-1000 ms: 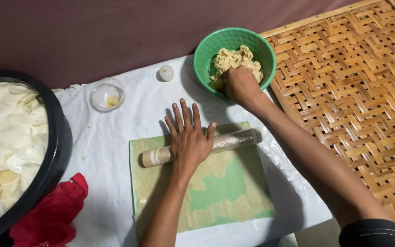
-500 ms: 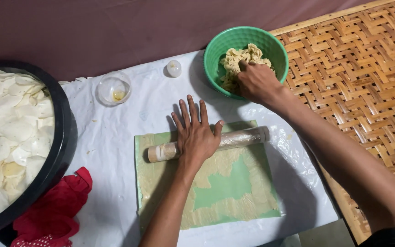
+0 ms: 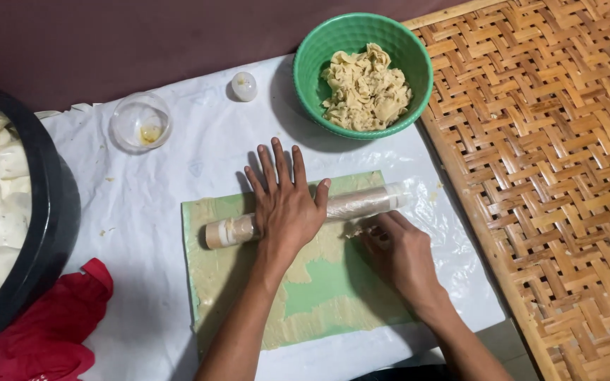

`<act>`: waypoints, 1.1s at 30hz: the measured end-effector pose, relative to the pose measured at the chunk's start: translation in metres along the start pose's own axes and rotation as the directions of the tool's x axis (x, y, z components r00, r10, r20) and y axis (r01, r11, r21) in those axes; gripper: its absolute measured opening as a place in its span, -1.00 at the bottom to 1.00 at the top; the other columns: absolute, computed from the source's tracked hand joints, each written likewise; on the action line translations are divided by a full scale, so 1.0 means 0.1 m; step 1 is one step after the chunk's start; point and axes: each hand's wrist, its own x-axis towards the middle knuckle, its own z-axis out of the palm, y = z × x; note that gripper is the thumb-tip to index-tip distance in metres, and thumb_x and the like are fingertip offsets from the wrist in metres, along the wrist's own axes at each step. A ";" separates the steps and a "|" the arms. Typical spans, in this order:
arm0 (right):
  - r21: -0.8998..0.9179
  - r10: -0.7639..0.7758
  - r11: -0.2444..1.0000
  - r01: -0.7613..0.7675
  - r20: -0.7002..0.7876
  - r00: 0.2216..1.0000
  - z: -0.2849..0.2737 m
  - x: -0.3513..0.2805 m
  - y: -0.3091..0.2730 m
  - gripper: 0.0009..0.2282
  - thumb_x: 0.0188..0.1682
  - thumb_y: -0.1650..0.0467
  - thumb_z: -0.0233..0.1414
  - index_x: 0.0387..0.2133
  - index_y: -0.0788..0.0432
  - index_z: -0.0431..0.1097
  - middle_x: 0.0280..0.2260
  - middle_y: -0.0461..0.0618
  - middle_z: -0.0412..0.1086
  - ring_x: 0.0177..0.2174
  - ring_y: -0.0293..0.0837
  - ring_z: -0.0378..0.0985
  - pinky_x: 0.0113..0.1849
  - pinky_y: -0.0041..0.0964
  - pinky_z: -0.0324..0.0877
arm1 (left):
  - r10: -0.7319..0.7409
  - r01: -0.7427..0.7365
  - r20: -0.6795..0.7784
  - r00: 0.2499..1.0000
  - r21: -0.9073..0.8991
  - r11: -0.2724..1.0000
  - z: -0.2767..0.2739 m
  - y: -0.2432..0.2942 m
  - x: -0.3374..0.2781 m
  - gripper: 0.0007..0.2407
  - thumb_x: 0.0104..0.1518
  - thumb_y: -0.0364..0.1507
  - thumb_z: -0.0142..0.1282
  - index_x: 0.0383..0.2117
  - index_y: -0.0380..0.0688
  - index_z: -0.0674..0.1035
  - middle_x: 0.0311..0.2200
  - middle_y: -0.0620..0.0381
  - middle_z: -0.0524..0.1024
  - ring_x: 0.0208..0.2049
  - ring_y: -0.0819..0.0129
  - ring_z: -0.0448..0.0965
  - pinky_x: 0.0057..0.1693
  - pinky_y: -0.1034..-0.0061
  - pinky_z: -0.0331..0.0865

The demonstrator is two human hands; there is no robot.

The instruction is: Flattening small pieces of dough on a mat using a rolling pin.

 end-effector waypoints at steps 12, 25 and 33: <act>-0.253 -0.095 0.965 0.069 -0.092 0.991 0.24 -0.11 0.00 -0.86 -0.11 0.41 0.16 -0.34 0.13 0.37 -0.32 0.07 0.37 -0.33 0.18 0.56 -0.35 -0.02 0.49 | 0.029 -0.030 -0.048 0.998 -0.021 0.999 0.06 0.00 -0.08 -0.36 0.31 -0.05 -0.25 0.35 -0.38 0.22 0.40 -0.48 -0.05 0.44 -0.44 -0.23 0.34 -0.43 -0.36; -0.255 -0.183 0.944 0.210 0.125 0.975 0.36 -0.28 0.00 -0.54 -0.17 0.58 0.04 0.10 0.26 0.41 -0.10 0.11 0.42 -0.28 -0.05 0.49 -0.27 -0.22 0.58 | 0.134 -0.138 -0.152 0.979 -0.017 0.990 0.24 -0.06 -0.12 -0.40 0.29 -0.12 -0.26 0.27 -0.47 0.27 0.36 -0.56 -0.03 0.39 -0.54 -0.24 0.30 -0.52 -0.45; -0.037 -0.036 0.999 0.033 -0.103 0.994 0.19 -0.10 -0.14 -0.88 -0.04 0.42 0.16 -0.46 0.27 0.47 -0.58 0.03 0.46 -0.74 -0.18 0.35 -0.66 -0.26 0.34 | 0.143 -0.146 -0.180 0.973 -0.004 0.989 0.19 -0.03 -0.18 -0.41 0.29 -0.13 -0.23 0.26 -0.48 0.29 0.36 -0.54 0.00 0.39 -0.54 -0.19 0.31 -0.51 -0.39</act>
